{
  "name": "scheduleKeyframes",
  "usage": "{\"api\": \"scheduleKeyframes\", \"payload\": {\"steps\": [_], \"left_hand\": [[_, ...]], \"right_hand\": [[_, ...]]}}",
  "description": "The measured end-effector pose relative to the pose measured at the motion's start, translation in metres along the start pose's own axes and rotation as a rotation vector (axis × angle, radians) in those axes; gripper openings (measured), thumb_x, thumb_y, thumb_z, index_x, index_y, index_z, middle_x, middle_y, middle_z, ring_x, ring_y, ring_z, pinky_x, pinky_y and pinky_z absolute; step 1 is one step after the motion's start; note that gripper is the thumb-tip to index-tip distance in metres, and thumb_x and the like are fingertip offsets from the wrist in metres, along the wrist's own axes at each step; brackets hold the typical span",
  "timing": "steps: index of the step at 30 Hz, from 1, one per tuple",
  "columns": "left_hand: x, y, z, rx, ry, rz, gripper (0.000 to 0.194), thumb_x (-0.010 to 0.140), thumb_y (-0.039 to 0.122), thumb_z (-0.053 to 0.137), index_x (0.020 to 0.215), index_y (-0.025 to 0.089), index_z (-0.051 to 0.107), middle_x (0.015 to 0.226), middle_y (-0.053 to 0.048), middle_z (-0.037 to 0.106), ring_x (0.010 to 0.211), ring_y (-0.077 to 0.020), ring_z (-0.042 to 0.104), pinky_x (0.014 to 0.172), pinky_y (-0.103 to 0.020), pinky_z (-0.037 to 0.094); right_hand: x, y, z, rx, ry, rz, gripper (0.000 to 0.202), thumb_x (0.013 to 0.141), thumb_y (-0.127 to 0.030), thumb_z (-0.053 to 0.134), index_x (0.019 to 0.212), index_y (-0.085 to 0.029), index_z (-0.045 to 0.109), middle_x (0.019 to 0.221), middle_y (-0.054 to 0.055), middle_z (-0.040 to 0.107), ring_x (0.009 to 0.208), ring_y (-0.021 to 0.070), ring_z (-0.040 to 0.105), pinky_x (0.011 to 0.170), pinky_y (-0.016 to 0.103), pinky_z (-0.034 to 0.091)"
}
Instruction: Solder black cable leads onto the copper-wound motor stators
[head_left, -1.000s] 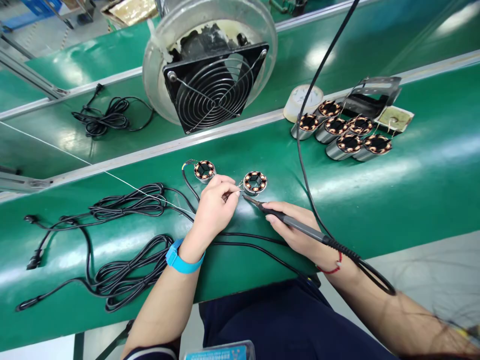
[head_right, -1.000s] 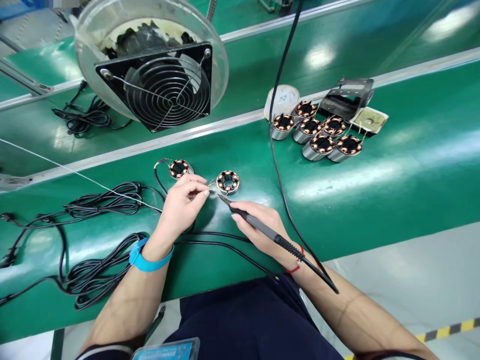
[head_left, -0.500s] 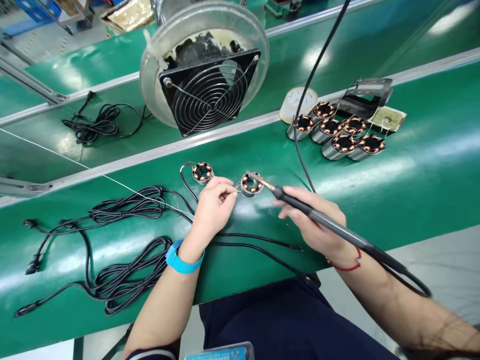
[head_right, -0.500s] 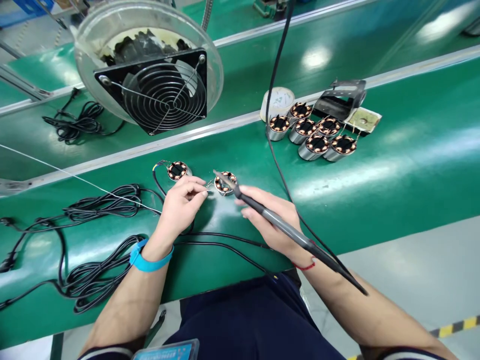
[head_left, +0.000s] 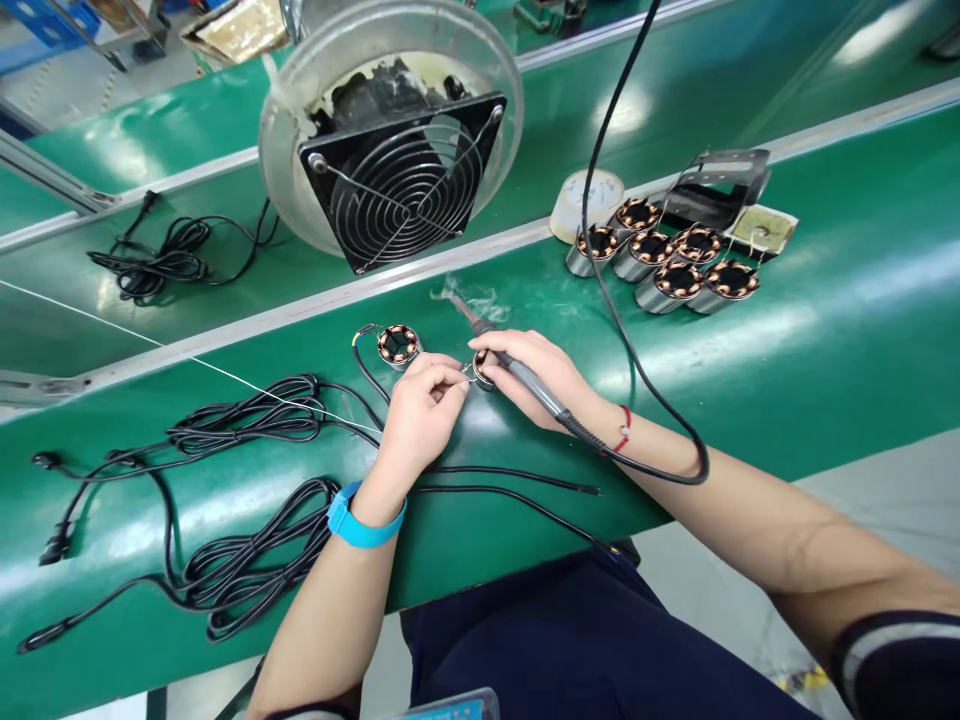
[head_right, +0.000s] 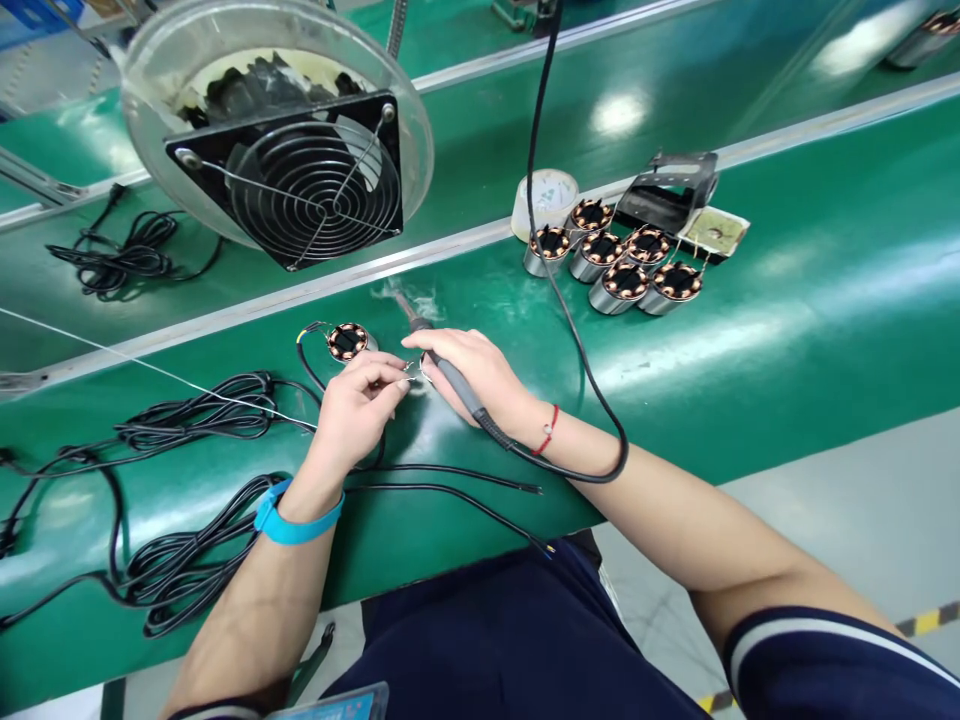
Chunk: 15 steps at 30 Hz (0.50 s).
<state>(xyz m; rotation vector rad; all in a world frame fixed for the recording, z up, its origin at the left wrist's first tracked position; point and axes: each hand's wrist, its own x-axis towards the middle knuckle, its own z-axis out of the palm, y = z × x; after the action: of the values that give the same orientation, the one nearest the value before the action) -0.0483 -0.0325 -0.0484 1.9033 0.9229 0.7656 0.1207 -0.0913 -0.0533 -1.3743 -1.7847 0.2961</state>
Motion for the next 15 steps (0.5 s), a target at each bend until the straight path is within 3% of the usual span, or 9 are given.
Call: {"api": "scheduleKeyframes", "payload": {"steps": [4,8,15], "left_hand": [[0.0,-0.003,-0.001,0.009,0.012,-0.001,0.01,0.078,0.014,0.06,0.071,0.018,0.067,0.089,-0.003,0.064,0.078,-0.0129,0.061,0.065,-0.026,0.053],[0.0,-0.001,-0.002,0.016,-0.005,-0.015,0.01,0.079,0.016,0.06,0.073,0.017,0.067,0.091,-0.003,0.065,0.077,-0.0127,0.061,0.063,-0.025,0.053],[-0.001,0.002,-0.002,-0.024,-0.032,-0.067,0.01,0.078,0.017,0.061,0.071,0.017,0.068,0.087,-0.003,0.064,0.069,-0.0109,0.059,0.055,-0.023,0.048]], "right_hand": [[0.002,-0.002,0.009,0.001,-0.005,0.061,0.029,0.092,-0.016,0.043,0.118,-0.022,0.054,0.107,0.005,0.067,0.098,0.0191,0.062,0.084,0.034,0.046],[-0.004,-0.005,0.001,-0.028,-0.057,0.053,0.032,0.091,-0.02,0.049,0.123,-0.021,0.052,0.103,0.005,0.068,0.094,0.0216,0.062,0.085,0.038,0.047],[-0.035,-0.027,-0.021,0.046,0.076,0.169,0.03,0.095,-0.021,0.048,0.123,-0.027,0.055,0.101,0.002,0.07,0.097,0.0188,0.065,0.087,0.035,0.051]]}}
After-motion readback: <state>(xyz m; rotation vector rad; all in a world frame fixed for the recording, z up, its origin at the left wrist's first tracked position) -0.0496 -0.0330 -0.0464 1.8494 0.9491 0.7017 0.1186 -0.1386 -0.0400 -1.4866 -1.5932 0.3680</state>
